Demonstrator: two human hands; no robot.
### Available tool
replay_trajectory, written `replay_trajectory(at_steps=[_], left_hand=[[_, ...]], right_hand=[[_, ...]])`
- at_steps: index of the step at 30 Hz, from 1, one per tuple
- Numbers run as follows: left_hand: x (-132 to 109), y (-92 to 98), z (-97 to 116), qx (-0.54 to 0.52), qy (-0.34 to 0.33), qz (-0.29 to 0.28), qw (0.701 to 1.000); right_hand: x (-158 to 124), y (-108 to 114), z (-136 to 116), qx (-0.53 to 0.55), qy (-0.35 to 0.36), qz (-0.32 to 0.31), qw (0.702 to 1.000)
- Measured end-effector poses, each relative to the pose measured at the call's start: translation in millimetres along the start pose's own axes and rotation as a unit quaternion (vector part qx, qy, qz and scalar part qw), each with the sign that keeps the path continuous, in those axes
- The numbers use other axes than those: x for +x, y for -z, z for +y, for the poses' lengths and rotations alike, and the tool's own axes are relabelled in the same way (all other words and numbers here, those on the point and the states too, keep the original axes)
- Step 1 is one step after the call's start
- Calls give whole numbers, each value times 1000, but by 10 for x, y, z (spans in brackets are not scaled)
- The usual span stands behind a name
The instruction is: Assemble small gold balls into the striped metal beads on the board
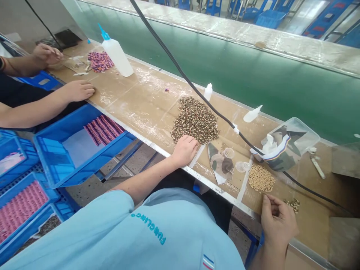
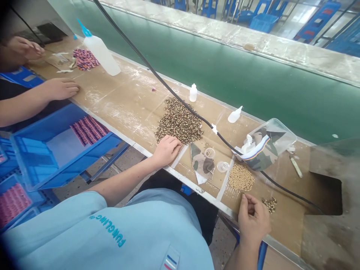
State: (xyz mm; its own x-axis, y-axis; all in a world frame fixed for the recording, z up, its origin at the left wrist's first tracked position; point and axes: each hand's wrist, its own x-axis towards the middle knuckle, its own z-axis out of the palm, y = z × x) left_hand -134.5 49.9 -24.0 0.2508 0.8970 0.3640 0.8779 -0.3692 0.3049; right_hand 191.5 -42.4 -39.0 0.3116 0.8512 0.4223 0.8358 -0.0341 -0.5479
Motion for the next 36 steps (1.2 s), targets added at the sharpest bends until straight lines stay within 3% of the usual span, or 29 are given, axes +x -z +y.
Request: replay_trajectory(at_steps=[5,9,14,18,30,36], left_hand=[[-3,-3,-7,-58,29,42,997],[-15,29,140,-216,73,37,973],[-65,-2,467,-467,122,-33,875],[-108,-79,637,-583,168,-90,790],[-129,-79,876,-660,252,-189,682],[-110,-127,921,-690,246,-195,652]], right_hand=[[4,-4,-14,9,8,-7,1000],[7,-3,-29,6,12,-2,1000],[8,1,-54,-3,19,3,1000],[6,-3,-72,-10,9,-1,1000],[-9,45,-88,13,-23,-17,999],[-7,53,-83,25,-26,-29,999]])
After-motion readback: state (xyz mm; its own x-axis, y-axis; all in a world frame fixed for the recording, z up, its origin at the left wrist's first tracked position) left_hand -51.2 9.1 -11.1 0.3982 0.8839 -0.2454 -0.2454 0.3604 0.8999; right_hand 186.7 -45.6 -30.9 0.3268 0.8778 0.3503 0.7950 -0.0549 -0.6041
